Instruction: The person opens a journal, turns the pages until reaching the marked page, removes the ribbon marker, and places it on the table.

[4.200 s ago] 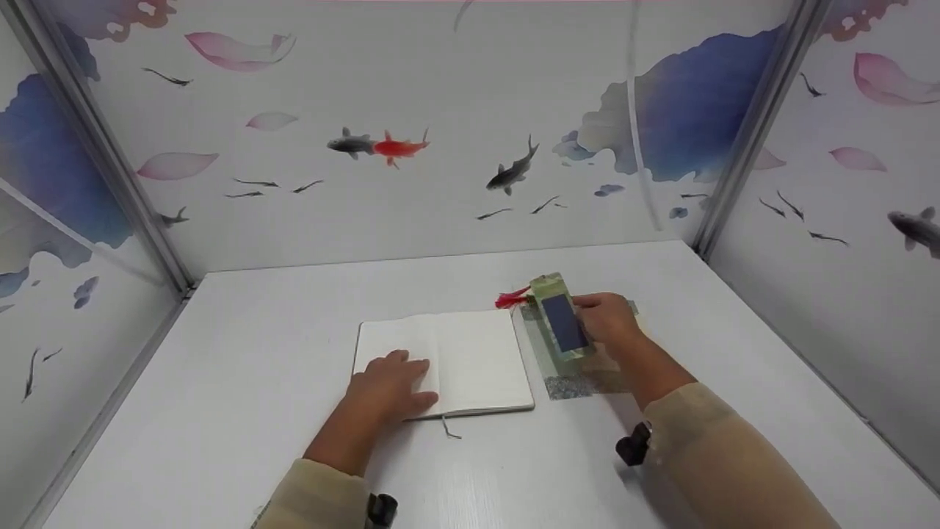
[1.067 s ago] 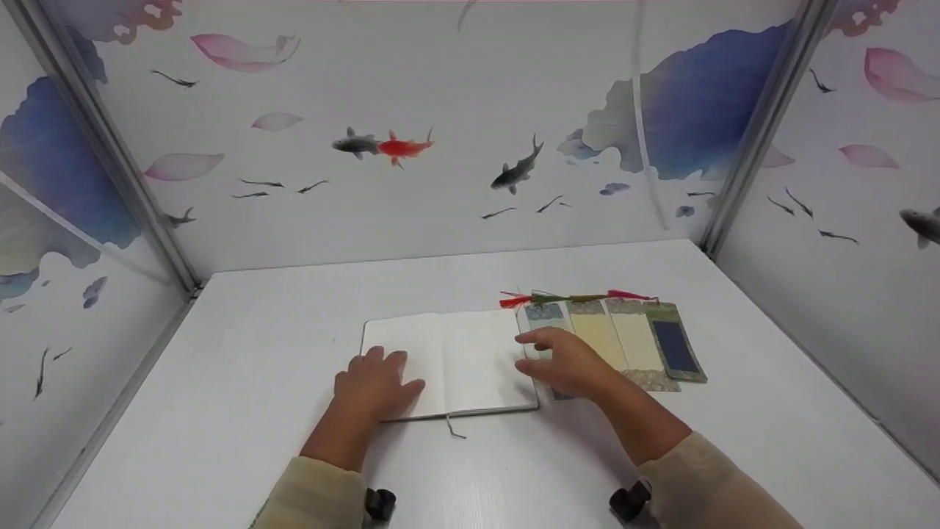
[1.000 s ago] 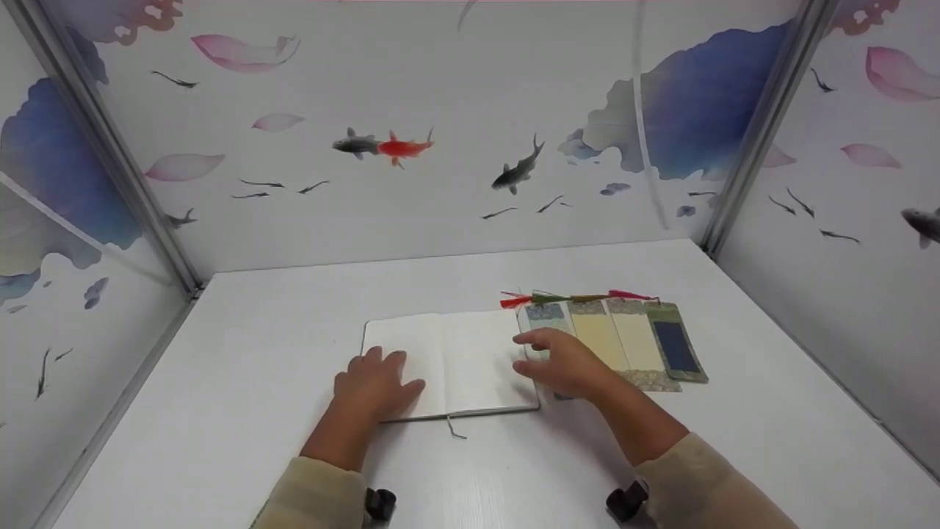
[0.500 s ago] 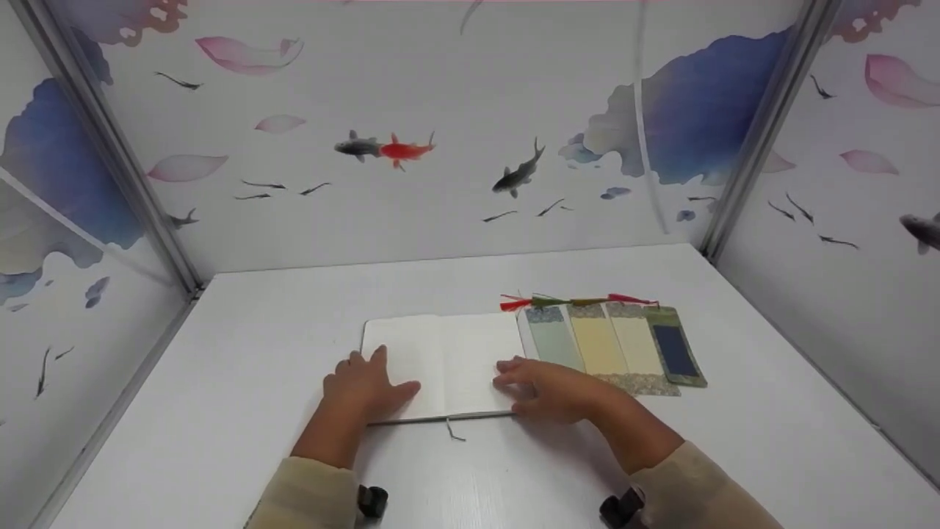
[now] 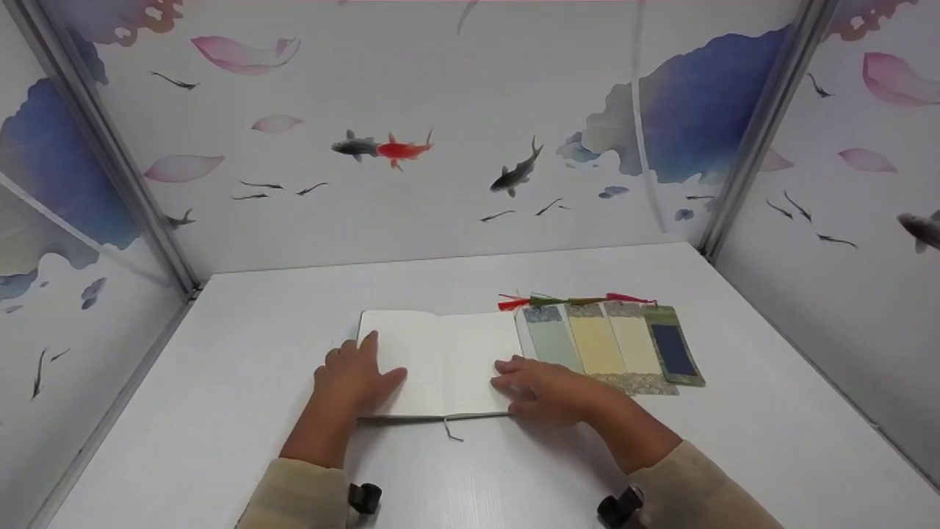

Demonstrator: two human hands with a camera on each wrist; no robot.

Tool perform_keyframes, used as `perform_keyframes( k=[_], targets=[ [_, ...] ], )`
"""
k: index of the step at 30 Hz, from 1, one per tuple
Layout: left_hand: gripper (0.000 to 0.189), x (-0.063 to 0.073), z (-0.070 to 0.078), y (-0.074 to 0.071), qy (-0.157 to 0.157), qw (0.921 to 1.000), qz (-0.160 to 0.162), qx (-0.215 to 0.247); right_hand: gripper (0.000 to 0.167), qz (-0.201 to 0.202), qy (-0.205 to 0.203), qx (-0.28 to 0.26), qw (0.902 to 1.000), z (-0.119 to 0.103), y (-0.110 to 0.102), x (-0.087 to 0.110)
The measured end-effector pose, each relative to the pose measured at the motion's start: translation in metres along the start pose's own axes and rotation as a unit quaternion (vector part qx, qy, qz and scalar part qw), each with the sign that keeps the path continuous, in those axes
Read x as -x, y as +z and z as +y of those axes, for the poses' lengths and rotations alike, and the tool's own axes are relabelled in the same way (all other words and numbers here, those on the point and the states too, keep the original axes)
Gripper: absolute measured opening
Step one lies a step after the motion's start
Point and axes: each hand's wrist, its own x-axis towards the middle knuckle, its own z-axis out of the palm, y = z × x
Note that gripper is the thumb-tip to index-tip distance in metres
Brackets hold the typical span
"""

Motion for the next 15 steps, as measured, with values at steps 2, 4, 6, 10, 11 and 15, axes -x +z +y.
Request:
perform_keyframes(
  k=[2,4,6,10,11,15],
  targets=[
    [0.088,0.000,0.002,-0.004,0.004,0.9998,0.017,0.001,0.055,0.000,-0.005,-0.001,1.0000,0.000,-0.001,0.000],
    [0.087,-0.001,0.005,-0.008,0.008,0.9993,0.035,0.007,0.055,0.001,-0.010,-0.001,1.0000,0.000,-0.002,0.000],
    [0.086,0.000,0.008,-0.013,0.014,0.9983,0.054,0.019,0.055,0.002,-0.010,-0.006,0.9999,0.001,-0.002,0.000],
    [0.084,0.002,0.015,-0.020,0.023,0.9947,0.080,0.060,0.054,0.007,0.004,-0.023,0.9997,0.000,-0.001,-0.001],
    [0.083,0.003,0.017,-0.022,0.023,0.9935,0.083,0.074,0.053,0.009,0.009,-0.027,0.9995,0.000,-0.001,-0.001],
    [0.078,0.007,0.023,-0.029,0.025,0.9882,0.081,0.128,0.050,0.023,0.022,-0.034,0.9989,-0.002,0.001,-0.004]
  ],
)
